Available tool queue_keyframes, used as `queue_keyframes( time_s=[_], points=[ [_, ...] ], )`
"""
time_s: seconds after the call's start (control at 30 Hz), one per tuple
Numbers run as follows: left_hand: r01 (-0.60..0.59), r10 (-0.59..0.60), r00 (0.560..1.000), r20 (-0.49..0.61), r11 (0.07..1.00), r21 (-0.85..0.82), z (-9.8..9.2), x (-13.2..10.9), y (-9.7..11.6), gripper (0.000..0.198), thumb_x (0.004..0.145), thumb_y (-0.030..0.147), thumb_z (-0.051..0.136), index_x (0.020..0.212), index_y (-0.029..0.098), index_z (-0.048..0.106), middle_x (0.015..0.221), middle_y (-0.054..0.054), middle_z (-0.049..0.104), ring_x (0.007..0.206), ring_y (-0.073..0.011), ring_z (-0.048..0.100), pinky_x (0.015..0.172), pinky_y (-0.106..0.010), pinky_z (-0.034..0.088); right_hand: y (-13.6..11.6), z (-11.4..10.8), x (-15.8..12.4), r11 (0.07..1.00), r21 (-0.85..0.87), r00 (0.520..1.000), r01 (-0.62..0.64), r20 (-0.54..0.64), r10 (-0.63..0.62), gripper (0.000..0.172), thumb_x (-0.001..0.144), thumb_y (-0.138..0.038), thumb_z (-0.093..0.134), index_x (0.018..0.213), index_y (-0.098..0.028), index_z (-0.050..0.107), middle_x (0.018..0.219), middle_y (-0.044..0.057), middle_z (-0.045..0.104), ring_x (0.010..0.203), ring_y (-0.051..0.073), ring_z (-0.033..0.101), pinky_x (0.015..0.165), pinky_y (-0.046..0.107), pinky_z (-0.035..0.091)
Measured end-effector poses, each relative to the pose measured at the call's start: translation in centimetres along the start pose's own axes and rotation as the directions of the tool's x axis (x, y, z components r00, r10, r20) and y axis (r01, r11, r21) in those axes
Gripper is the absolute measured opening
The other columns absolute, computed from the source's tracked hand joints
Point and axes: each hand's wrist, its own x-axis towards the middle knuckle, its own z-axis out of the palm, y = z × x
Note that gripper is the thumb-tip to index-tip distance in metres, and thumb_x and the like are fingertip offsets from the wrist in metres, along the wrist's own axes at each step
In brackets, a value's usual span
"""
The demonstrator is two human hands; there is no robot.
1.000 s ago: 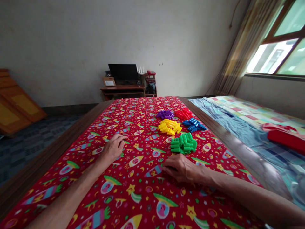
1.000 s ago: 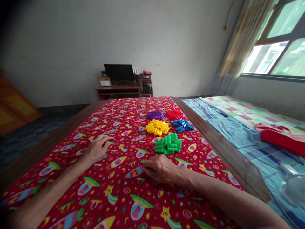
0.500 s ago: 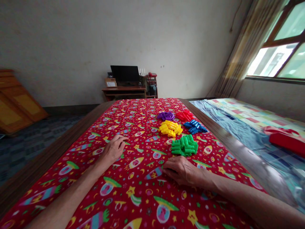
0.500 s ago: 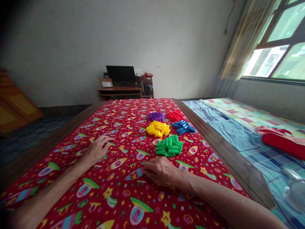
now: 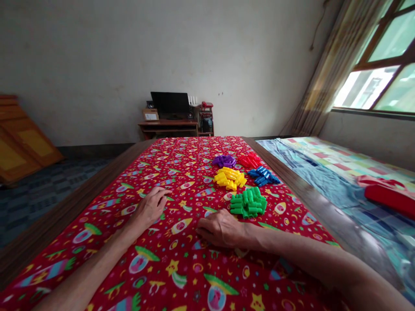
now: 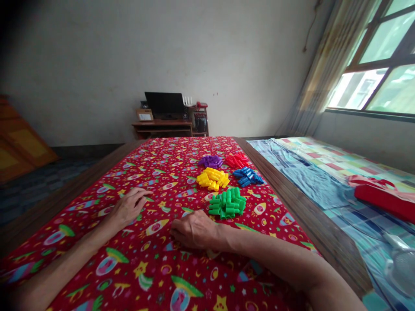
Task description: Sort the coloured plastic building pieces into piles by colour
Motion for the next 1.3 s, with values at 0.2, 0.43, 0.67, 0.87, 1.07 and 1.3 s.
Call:
queue_keyframes(
  time_s=[0.2, 0.43, 0.67, 0.87, 1.07, 1.3],
  points=[
    [-0.001, 0.001, 1.0, 0.004, 1.0, 0.008, 0.0, 0.1, -0.1, 0.036, 0.089, 0.031, 0.036, 0.099, 0.017, 0.068, 0.095, -0.009, 0.064, 0.086, -0.0228, 0.065, 0.079, -0.034, 0.054, -1.1, -2.2, -0.2, 0.979, 0.197, 0.997, -0.049, -0.051, 0.06, 0.024, 0.097, -0.027, 0.047, 0.081, -0.018, 0.062, 0.064, -0.002, 0.062, 0.05, 0.007, 0.045, 0.05, 0.022, 0.028],
    [0.017, -0.017, 1.0, -0.001, 1.0, 0.016, 0.2, 0.0, -0.4, 0.037, 0.089, 0.031, 0.036, 0.1, 0.018, 0.068, 0.095, -0.009, 0.065, 0.082, -0.0211, 0.065, 0.077, -0.032, 0.054, 8.0, -11.4, -1.2, 0.964, 0.081, 0.723, -0.254, -0.646, 0.244, 0.038, 0.098, -0.042, 0.039, 0.094, -0.019, 0.068, 0.085, 0.008, 0.069, 0.084, 0.019, 0.063, 0.079, 0.032, 0.048],
    [0.021, -0.021, 1.0, -0.003, 1.0, -0.003, 0.4, -0.2, -0.7, 0.034, 0.088, 0.031, 0.038, 0.101, 0.021, 0.067, 0.096, -0.007, 0.064, 0.084, -0.0202, 0.065, 0.08, -0.031, 0.053, 21.9, -8.4, -10.4, 0.591, 0.53, 0.345, -0.608, -0.494, 0.798, 0.082, 0.087, -0.075, 0.026, 0.138, -0.016, 0.054, 0.144, 0.014, 0.051, 0.141, 0.03, 0.037, 0.118, 0.05, 0.023],
    [0.018, -0.018, 1.0, -0.004, 1.0, -0.001, 0.0, 0.0, -0.2, 0.034, 0.088, 0.029, 0.037, 0.099, 0.019, 0.067, 0.094, -0.008, 0.064, 0.083, -0.0204, 0.065, 0.078, -0.029, 0.054, 23.1, -5.7, -11.5, 0.533, 0.618, 0.346, -0.577, -0.407, 0.846, 0.098, 0.081, -0.085, 0.021, 0.132, -0.01, 0.059, 0.136, 0.018, 0.058, 0.133, 0.034, 0.048, 0.114, 0.05, 0.032],
    [0.034, -0.034, 0.999, -0.002, 0.999, -0.008, -0.1, 0.0, 0.0, 0.032, 0.086, 0.029, 0.039, 0.099, 0.022, 0.067, 0.095, -0.006, 0.064, 0.081, -0.0198, 0.065, 0.078, -0.03, 0.053, 21.0, -5.8, -7.9, 0.538, 0.746, 0.507, -0.392, -0.313, 0.803, 0.093, 0.082, -0.085, 0.022, 0.137, -0.017, 0.055, 0.133, 0.014, 0.062, 0.125, 0.029, 0.056, 0.108, 0.048, 0.041],
    [0.033, -0.033, 0.999, -0.01, 0.999, -0.024, -0.3, -0.1, 0.1, 0.03, 0.087, 0.031, 0.039, 0.099, 0.023, 0.066, 0.094, -0.006, 0.065, 0.083, -0.0202, 0.066, 0.077, -0.029, 0.054, 27.1, -6.9, -6.2, 0.592, 0.598, 0.369, -0.54, -0.465, 0.805, 0.094, 0.087, -0.079, 0.019, 0.133, -0.006, 0.057, 0.137, 0.022, 0.056, 0.134, 0.033, 0.047, 0.115, 0.049, 0.032]
  ],
)
